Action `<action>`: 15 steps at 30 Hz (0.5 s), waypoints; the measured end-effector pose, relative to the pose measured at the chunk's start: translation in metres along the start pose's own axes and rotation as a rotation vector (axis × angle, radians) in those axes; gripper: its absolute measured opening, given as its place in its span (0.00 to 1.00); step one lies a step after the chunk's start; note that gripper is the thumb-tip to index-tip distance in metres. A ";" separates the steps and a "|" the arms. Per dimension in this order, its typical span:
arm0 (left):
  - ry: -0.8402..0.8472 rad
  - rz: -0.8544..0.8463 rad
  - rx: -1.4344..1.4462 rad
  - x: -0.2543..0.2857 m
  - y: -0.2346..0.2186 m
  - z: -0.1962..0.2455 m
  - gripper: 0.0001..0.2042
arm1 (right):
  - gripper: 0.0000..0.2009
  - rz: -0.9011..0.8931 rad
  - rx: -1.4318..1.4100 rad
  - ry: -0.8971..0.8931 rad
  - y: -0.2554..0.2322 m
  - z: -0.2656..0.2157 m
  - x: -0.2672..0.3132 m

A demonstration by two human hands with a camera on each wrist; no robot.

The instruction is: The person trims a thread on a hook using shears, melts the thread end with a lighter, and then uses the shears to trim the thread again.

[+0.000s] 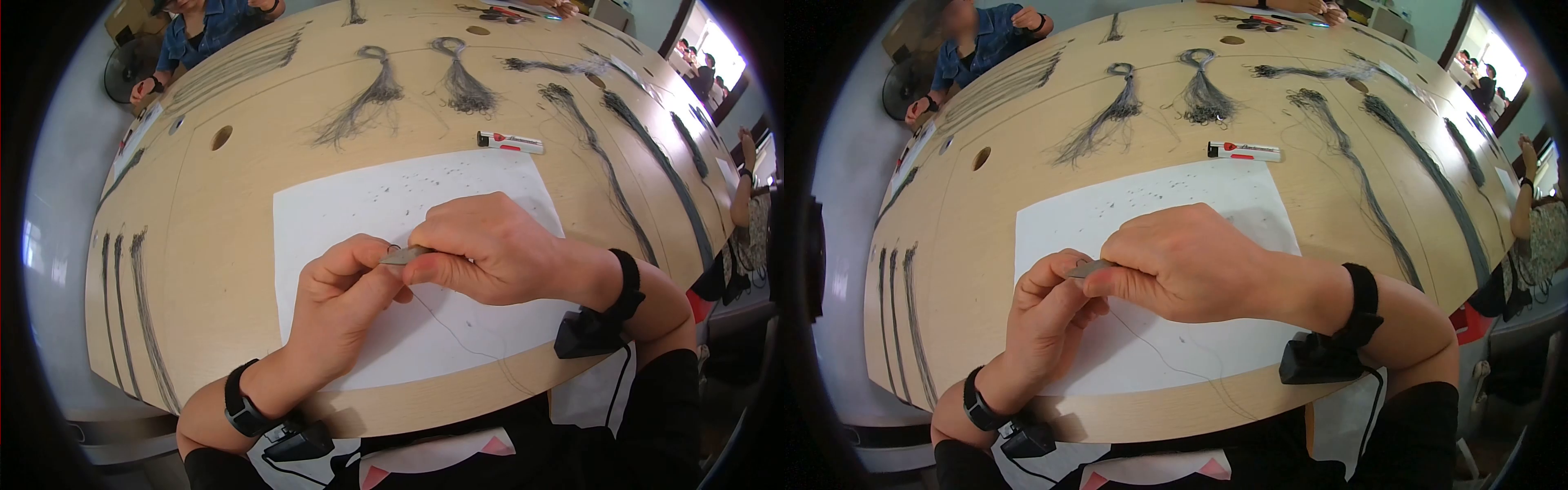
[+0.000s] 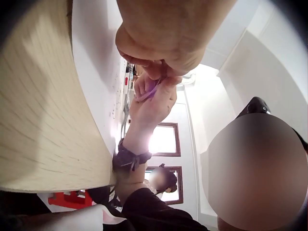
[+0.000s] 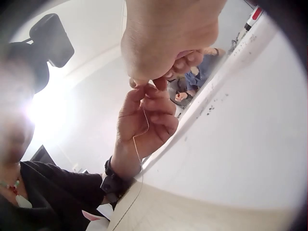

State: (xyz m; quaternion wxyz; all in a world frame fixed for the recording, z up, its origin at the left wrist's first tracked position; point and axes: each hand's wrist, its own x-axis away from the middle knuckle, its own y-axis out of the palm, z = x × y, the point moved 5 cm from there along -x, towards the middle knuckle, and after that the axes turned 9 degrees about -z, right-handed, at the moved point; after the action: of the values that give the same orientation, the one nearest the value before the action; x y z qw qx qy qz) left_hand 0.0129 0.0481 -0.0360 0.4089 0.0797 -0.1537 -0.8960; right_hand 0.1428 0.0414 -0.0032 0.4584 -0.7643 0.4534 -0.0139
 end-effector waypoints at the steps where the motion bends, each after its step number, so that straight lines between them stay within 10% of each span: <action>1: -0.008 0.011 -0.019 0.000 -0.001 0.000 0.03 | 0.13 -0.024 -0.002 -0.008 0.000 -0.001 0.000; 15: 0.018 -0.008 -0.120 0.000 0.002 0.003 0.02 | 0.08 0.065 -0.293 0.235 -0.005 -0.004 0.002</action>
State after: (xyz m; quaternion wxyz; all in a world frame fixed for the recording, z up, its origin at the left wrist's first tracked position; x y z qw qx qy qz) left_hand 0.0133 0.0478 -0.0323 0.4107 0.0638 -0.0956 -0.9045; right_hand 0.1455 0.0386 0.0018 0.2862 -0.8009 0.5254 -0.0223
